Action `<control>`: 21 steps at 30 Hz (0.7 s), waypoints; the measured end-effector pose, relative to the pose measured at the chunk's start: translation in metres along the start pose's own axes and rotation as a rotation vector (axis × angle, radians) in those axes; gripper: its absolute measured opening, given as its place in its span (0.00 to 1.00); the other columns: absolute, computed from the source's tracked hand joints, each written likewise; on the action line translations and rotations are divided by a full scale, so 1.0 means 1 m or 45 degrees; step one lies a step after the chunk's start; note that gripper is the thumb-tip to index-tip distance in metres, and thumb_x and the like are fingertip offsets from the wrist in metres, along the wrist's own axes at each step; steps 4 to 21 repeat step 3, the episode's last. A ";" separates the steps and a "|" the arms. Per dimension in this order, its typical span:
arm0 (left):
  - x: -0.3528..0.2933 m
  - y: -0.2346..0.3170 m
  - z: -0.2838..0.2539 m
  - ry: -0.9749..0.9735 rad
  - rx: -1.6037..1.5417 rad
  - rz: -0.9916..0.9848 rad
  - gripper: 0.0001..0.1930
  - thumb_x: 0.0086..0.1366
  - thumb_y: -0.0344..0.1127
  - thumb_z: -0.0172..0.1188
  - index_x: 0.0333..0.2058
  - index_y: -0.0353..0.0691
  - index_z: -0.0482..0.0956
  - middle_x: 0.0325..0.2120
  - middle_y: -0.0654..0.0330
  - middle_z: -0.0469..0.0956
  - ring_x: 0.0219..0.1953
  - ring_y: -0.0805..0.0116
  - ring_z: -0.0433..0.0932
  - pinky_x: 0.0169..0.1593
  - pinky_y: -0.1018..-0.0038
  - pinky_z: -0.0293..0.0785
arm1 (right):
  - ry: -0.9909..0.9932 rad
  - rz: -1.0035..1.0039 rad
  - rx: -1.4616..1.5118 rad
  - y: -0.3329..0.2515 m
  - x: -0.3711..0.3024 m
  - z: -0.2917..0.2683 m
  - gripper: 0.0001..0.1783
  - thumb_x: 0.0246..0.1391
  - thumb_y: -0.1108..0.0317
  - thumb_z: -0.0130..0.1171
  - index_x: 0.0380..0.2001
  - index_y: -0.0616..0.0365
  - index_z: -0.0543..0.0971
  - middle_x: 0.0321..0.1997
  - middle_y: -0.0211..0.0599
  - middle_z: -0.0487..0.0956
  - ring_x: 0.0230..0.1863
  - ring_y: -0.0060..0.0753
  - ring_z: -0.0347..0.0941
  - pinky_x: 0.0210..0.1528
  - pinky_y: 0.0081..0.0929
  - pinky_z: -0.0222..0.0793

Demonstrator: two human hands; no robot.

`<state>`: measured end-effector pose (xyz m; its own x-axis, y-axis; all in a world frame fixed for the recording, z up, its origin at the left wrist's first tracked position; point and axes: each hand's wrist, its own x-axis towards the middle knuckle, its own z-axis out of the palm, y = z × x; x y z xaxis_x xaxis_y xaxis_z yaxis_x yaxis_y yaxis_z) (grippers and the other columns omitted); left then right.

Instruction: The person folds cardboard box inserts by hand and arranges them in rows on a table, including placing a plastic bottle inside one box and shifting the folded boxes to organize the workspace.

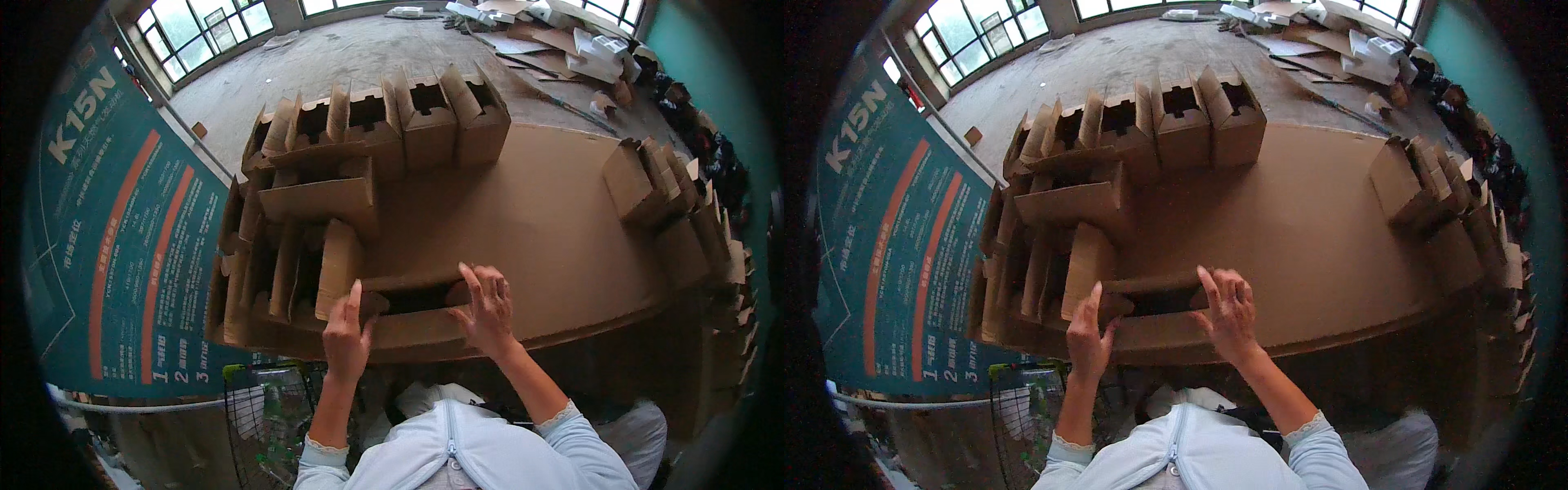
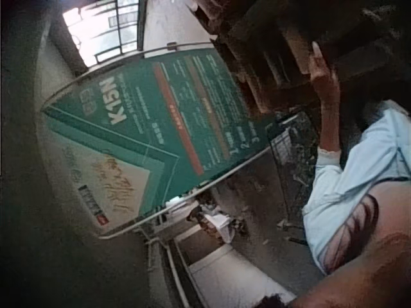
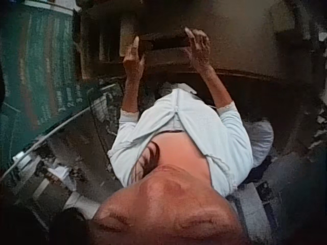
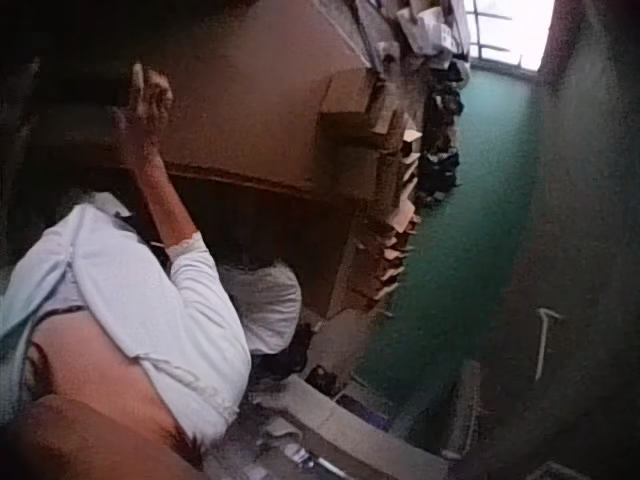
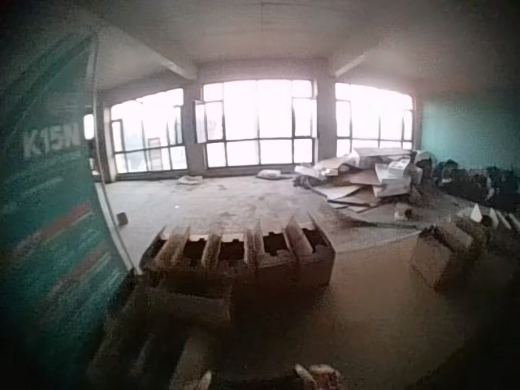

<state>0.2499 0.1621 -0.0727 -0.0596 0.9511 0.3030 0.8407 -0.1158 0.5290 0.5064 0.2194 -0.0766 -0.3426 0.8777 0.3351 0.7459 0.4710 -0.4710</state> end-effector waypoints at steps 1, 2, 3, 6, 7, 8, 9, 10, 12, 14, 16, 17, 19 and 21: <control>0.011 0.010 -0.005 0.034 0.119 0.099 0.37 0.53 0.28 0.68 0.61 0.39 0.62 0.59 0.49 0.65 0.61 0.54 0.64 0.62 0.63 0.63 | 0.024 -0.075 -0.045 -0.002 0.009 -0.004 0.49 0.36 0.67 0.73 0.64 0.51 0.59 0.65 0.40 0.63 0.69 0.46 0.54 0.71 0.45 0.45; 0.020 0.016 -0.009 0.066 0.242 0.199 0.42 0.52 0.26 0.68 0.65 0.40 0.56 0.65 0.51 0.59 0.66 0.55 0.59 0.66 0.64 0.58 | 0.050 -0.148 -0.086 -0.003 0.017 -0.009 0.54 0.35 0.67 0.73 0.67 0.49 0.55 0.68 0.39 0.59 0.71 0.46 0.49 0.72 0.46 0.41; 0.025 0.005 -0.006 -0.022 0.371 0.369 0.46 0.53 0.25 0.66 0.67 0.43 0.49 0.71 0.54 0.39 0.71 0.56 0.47 0.71 0.64 0.42 | 0.050 -0.152 -0.092 -0.005 0.018 -0.010 0.54 0.35 0.67 0.73 0.67 0.49 0.55 0.68 0.39 0.59 0.71 0.46 0.49 0.72 0.46 0.41; 0.025 0.005 -0.006 -0.022 0.371 0.369 0.46 0.53 0.25 0.66 0.67 0.43 0.49 0.71 0.54 0.39 0.71 0.56 0.47 0.71 0.64 0.42 | 0.050 -0.152 -0.092 -0.005 0.018 -0.010 0.54 0.35 0.67 0.73 0.67 0.49 0.55 0.68 0.39 0.59 0.71 0.46 0.49 0.72 0.46 0.41; 0.025 0.005 -0.006 -0.022 0.371 0.369 0.46 0.53 0.25 0.66 0.67 0.43 0.49 0.71 0.54 0.39 0.71 0.56 0.47 0.71 0.64 0.42 | 0.050 -0.152 -0.092 -0.005 0.018 -0.010 0.54 0.35 0.67 0.73 0.67 0.49 0.55 0.68 0.39 0.59 0.71 0.46 0.49 0.72 0.46 0.41; 0.025 0.005 -0.006 -0.022 0.371 0.369 0.46 0.53 0.25 0.66 0.67 0.43 0.49 0.71 0.54 0.39 0.71 0.56 0.47 0.71 0.64 0.42 | 0.050 -0.152 -0.092 -0.005 0.018 -0.010 0.54 0.35 0.67 0.73 0.67 0.49 0.55 0.68 0.39 0.59 0.71 0.46 0.49 0.72 0.46 0.41; 0.025 0.005 -0.006 -0.022 0.371 0.369 0.46 0.53 0.25 0.66 0.67 0.43 0.49 0.71 0.54 0.39 0.71 0.56 0.47 0.71 0.64 0.42 | 0.050 -0.152 -0.092 -0.005 0.018 -0.010 0.54 0.35 0.67 0.73 0.67 0.49 0.55 0.68 0.39 0.59 0.71 0.46 0.49 0.72 0.46 0.41; 0.025 0.005 -0.006 -0.022 0.371 0.369 0.46 0.53 0.25 0.66 0.67 0.43 0.49 0.71 0.54 0.39 0.71 0.56 0.47 0.71 0.64 0.42 | 0.050 -0.152 -0.092 -0.005 0.018 -0.010 0.54 0.35 0.67 0.73 0.67 0.49 0.55 0.68 0.39 0.59 0.71 0.46 0.49 0.72 0.46 0.41; 0.025 0.005 -0.006 -0.022 0.371 0.369 0.46 0.53 0.25 0.66 0.67 0.43 0.49 0.71 0.54 0.39 0.71 0.56 0.47 0.71 0.64 0.42 | 0.050 -0.152 -0.092 -0.005 0.018 -0.010 0.54 0.35 0.67 0.73 0.67 0.49 0.55 0.68 0.39 0.59 0.71 0.46 0.49 0.72 0.46 0.41; 0.025 0.005 -0.006 -0.022 0.371 0.369 0.46 0.53 0.25 0.66 0.67 0.43 0.49 0.71 0.54 0.39 0.71 0.56 0.47 0.71 0.64 0.42 | 0.050 -0.152 -0.092 -0.005 0.018 -0.010 0.54 0.35 0.67 0.73 0.67 0.49 0.55 0.68 0.39 0.59 0.71 0.46 0.49 0.72 0.46 0.41; 0.025 0.005 -0.006 -0.022 0.371 0.369 0.46 0.53 0.25 0.66 0.67 0.43 0.49 0.71 0.54 0.39 0.71 0.56 0.47 0.71 0.64 0.42 | 0.050 -0.152 -0.092 -0.005 0.018 -0.010 0.54 0.35 0.67 0.73 0.67 0.49 0.55 0.68 0.39 0.59 0.71 0.46 0.49 0.72 0.46 0.41; 0.025 0.005 -0.006 -0.022 0.371 0.369 0.46 0.53 0.25 0.66 0.67 0.43 0.49 0.71 0.54 0.39 0.71 0.56 0.47 0.71 0.64 0.42 | 0.050 -0.152 -0.092 -0.005 0.018 -0.010 0.54 0.35 0.67 0.73 0.67 0.49 0.55 0.68 0.39 0.59 0.71 0.46 0.49 0.72 0.46 0.41; 0.025 0.005 -0.006 -0.022 0.371 0.369 0.46 0.53 0.25 0.66 0.67 0.43 0.49 0.71 0.54 0.39 0.71 0.56 0.47 0.71 0.64 0.42 | 0.050 -0.152 -0.092 -0.005 0.018 -0.010 0.54 0.35 0.67 0.73 0.67 0.49 0.55 0.68 0.39 0.59 0.71 0.46 0.49 0.72 0.46 0.41; 0.025 0.005 -0.006 -0.022 0.371 0.369 0.46 0.53 0.25 0.66 0.67 0.43 0.49 0.71 0.54 0.39 0.71 0.56 0.47 0.71 0.64 0.42 | 0.050 -0.152 -0.092 -0.005 0.018 -0.010 0.54 0.35 0.67 0.73 0.67 0.49 0.55 0.68 0.39 0.59 0.71 0.46 0.49 0.72 0.46 0.41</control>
